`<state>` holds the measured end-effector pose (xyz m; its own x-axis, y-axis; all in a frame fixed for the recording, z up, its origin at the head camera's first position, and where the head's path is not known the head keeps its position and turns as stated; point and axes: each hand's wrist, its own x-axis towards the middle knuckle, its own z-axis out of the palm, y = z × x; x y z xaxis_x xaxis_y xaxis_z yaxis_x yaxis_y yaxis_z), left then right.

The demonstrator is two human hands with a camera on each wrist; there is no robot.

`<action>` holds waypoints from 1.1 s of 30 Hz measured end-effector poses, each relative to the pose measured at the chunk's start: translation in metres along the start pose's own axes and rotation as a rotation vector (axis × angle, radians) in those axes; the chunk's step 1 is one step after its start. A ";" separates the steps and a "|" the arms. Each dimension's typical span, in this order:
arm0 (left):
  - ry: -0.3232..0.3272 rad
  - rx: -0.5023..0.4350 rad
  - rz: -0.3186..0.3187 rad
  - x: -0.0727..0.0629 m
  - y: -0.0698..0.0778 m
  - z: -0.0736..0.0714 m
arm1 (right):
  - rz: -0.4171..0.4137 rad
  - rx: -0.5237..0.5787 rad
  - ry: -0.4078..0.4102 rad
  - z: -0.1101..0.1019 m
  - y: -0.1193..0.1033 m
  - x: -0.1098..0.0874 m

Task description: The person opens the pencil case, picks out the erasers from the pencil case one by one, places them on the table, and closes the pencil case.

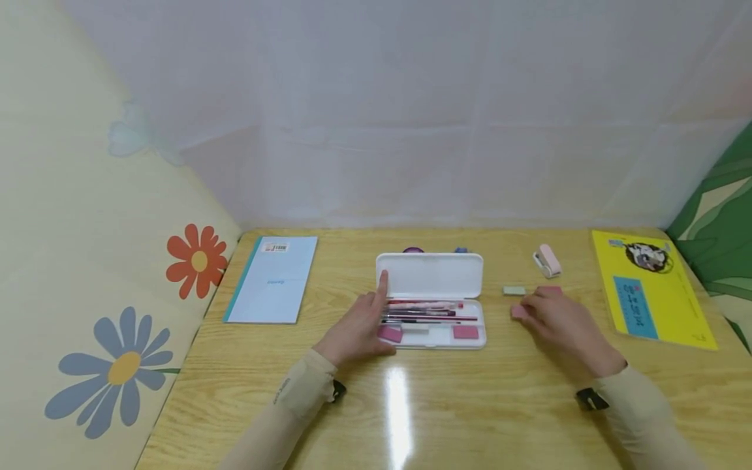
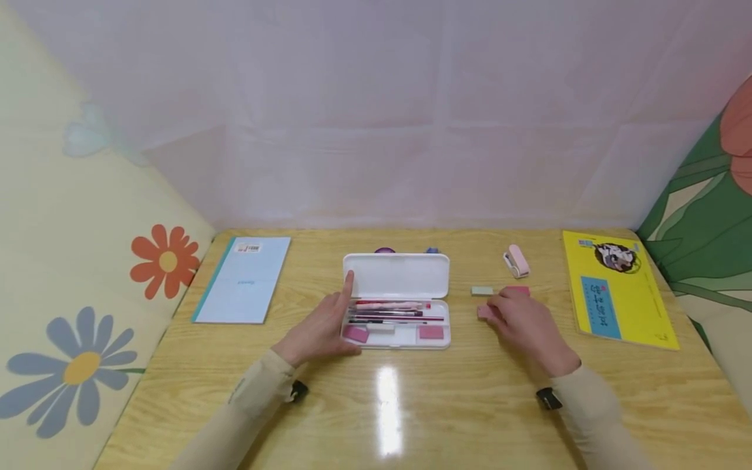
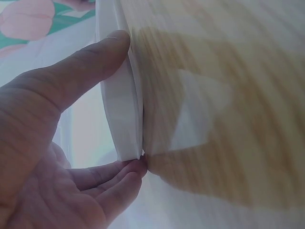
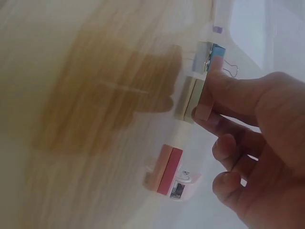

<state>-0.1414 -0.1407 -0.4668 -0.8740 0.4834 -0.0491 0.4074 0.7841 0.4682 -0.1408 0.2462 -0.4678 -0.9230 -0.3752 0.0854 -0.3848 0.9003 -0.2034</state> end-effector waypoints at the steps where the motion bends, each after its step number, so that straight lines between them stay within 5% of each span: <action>1: 0.001 0.002 0.002 0.000 0.000 0.000 | -0.001 -0.005 -0.005 0.000 0.001 0.000; 26: -0.015 0.006 0.000 -0.001 0.000 0.000 | 0.002 -0.020 -0.055 0.001 -0.004 0.006; 33: 0.000 -0.001 0.014 -0.001 -0.001 0.001 | -0.130 0.041 0.084 -0.009 -0.032 0.011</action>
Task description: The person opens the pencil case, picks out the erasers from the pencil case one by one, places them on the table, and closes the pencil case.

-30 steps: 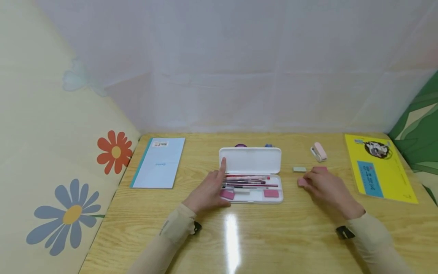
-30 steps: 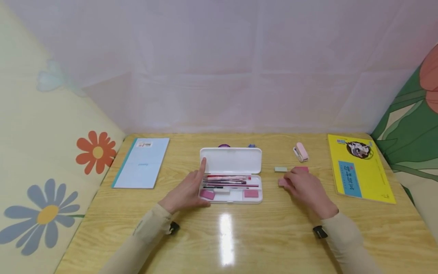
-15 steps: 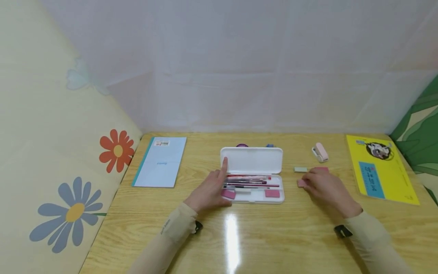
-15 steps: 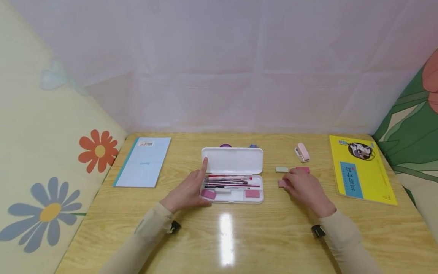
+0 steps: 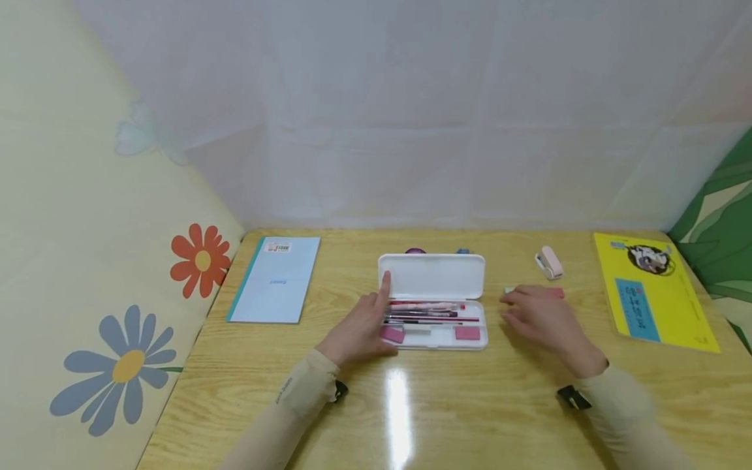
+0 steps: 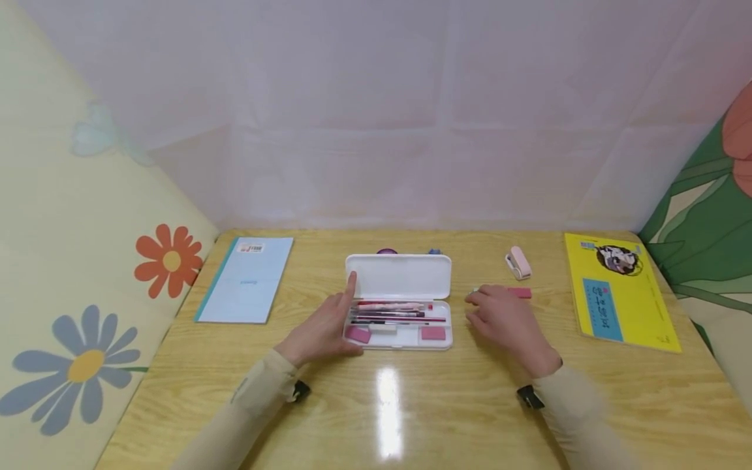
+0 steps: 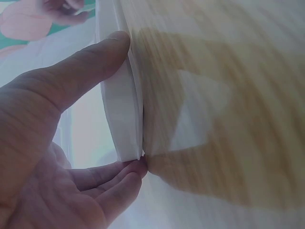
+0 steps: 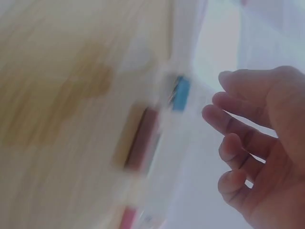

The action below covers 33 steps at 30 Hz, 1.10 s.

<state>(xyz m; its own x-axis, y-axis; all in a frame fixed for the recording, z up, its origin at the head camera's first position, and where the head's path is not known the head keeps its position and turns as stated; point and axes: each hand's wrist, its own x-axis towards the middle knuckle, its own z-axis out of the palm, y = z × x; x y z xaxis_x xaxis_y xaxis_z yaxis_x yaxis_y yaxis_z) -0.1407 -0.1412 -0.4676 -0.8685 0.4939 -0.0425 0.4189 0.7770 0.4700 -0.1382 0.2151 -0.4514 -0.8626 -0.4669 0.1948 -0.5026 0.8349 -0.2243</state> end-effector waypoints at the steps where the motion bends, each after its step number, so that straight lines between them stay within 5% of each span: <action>1: 0.001 0.001 0.001 0.000 0.000 0.000 | -0.025 0.000 0.016 0.000 -0.006 0.003; 9: -0.009 -0.006 -0.009 -0.001 0.001 -0.001 | -0.120 0.032 -0.016 0.013 -0.050 0.028; 18: -0.017 -0.015 -0.020 -0.001 0.000 -0.002 | -0.097 0.031 -0.142 0.030 -0.087 0.049; 33: -0.005 -0.013 -0.007 0.000 0.001 -0.002 | -0.030 0.031 -0.132 0.052 -0.107 0.062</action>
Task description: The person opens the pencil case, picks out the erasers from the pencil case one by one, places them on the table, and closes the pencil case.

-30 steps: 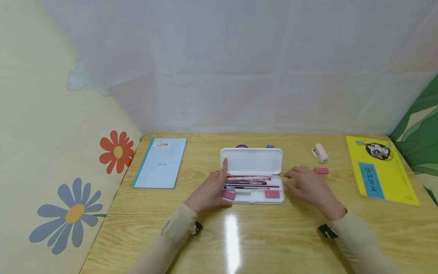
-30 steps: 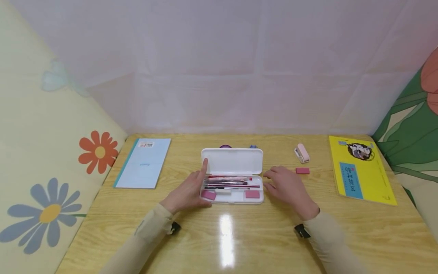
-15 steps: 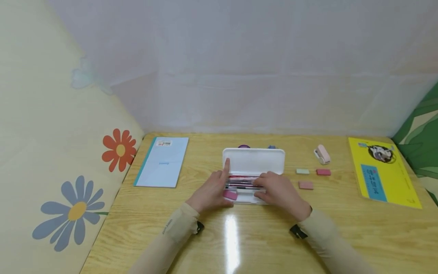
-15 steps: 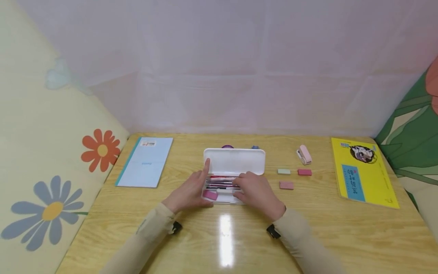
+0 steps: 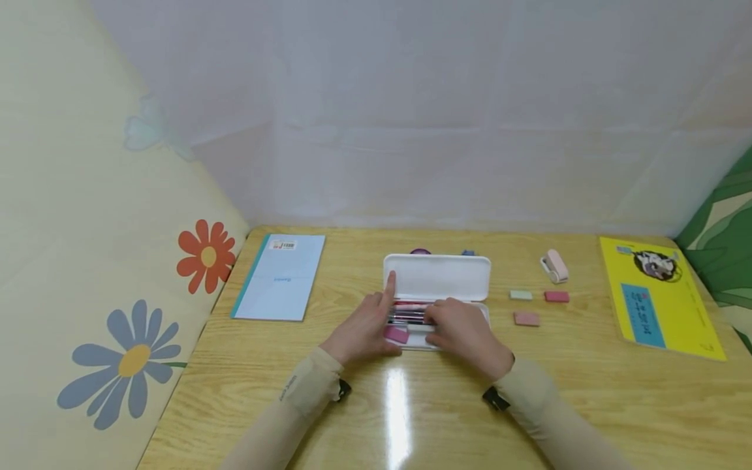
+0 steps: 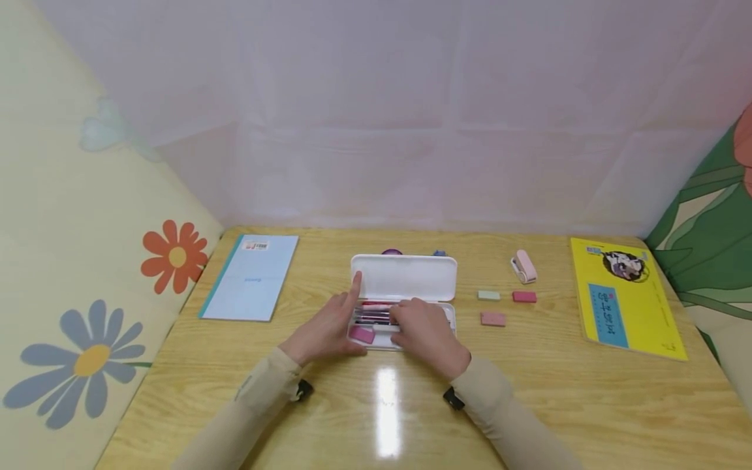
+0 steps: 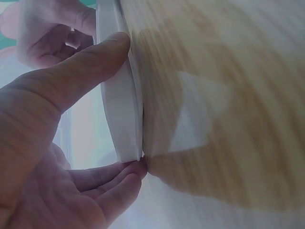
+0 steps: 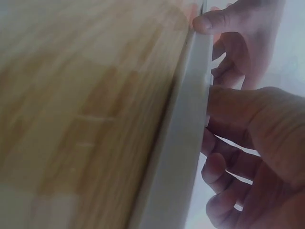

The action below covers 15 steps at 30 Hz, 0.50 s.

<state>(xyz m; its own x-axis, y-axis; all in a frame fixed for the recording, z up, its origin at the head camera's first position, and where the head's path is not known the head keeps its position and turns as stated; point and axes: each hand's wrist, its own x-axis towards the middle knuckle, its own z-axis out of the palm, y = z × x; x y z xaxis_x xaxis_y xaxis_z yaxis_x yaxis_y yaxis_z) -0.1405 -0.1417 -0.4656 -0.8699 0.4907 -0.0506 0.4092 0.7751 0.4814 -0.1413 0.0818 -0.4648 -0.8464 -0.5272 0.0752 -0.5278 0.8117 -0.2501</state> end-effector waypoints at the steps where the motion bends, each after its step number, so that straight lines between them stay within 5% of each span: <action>1: 0.000 0.000 0.001 0.000 0.000 0.000 | 0.002 0.000 -0.004 0.000 0.000 0.000; 15: 0.009 0.002 0.005 0.000 0.000 0.001 | -0.015 0.002 0.034 -0.003 0.001 -0.003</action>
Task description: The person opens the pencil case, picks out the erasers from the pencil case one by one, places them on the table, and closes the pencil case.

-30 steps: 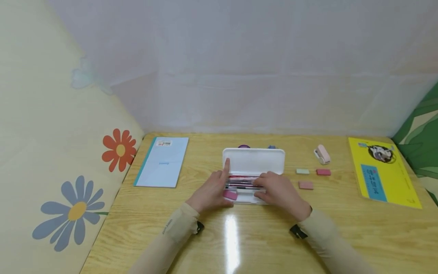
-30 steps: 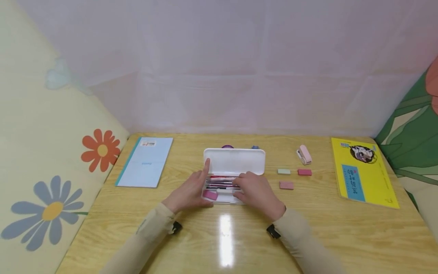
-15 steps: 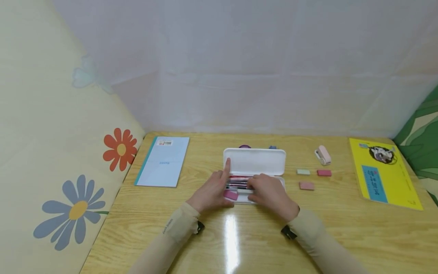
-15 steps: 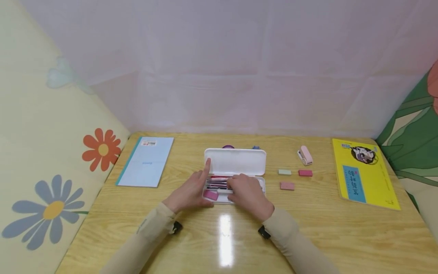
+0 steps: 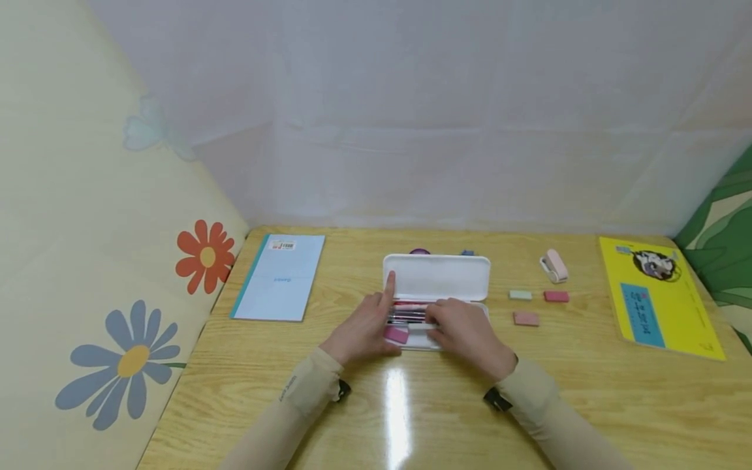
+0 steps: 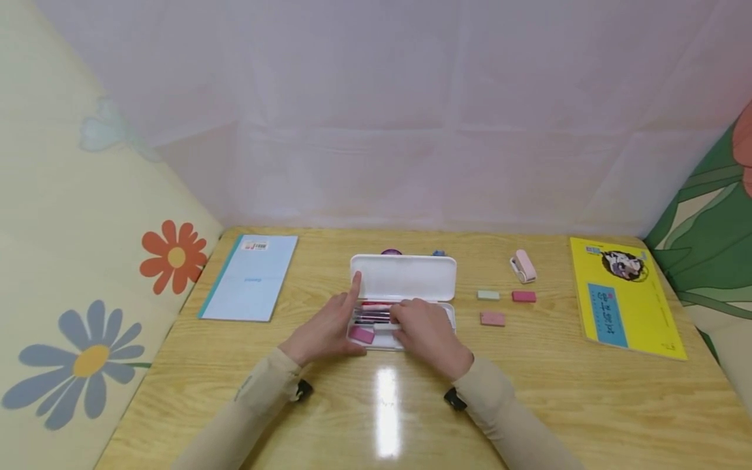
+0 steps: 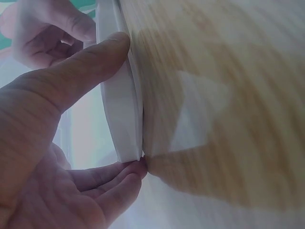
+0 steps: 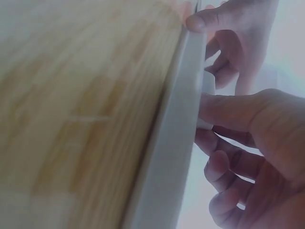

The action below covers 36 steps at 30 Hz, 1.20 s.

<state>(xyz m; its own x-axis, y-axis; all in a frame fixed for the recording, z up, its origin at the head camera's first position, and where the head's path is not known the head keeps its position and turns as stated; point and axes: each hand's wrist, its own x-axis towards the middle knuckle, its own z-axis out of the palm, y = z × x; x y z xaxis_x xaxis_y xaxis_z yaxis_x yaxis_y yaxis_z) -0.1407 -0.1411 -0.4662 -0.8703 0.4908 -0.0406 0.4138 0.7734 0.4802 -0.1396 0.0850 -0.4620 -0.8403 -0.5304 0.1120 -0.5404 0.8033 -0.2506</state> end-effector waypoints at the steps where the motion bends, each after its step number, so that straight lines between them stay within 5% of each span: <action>1: -0.003 0.000 -0.004 0.000 0.000 0.000 | -0.006 0.000 0.012 -0.001 0.000 -0.001; 7: -0.009 0.010 -0.011 0.001 0.000 0.000 | -0.018 -0.001 0.076 -0.008 0.008 -0.008; 14: -0.021 0.043 -0.001 0.001 0.001 0.000 | 0.042 0.103 0.060 -0.025 0.029 -0.022; 22: -0.028 0.042 -0.009 0.001 0.001 0.001 | 0.181 0.074 0.156 -0.049 0.077 -0.060; 28: -0.041 0.045 -0.035 -0.001 0.001 0.000 | 0.332 0.061 0.142 -0.073 0.117 -0.089; 36: -0.043 0.033 -0.041 -0.001 0.002 -0.001 | 0.390 0.061 0.100 -0.081 0.161 -0.114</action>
<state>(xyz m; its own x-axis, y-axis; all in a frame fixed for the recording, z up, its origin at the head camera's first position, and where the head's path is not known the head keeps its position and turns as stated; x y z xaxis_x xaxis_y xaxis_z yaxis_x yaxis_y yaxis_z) -0.1394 -0.1406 -0.4648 -0.8746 0.4750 -0.0975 0.3875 0.8054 0.4485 -0.1343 0.2965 -0.4371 -0.9834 -0.1580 0.0895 -0.1796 0.9196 -0.3494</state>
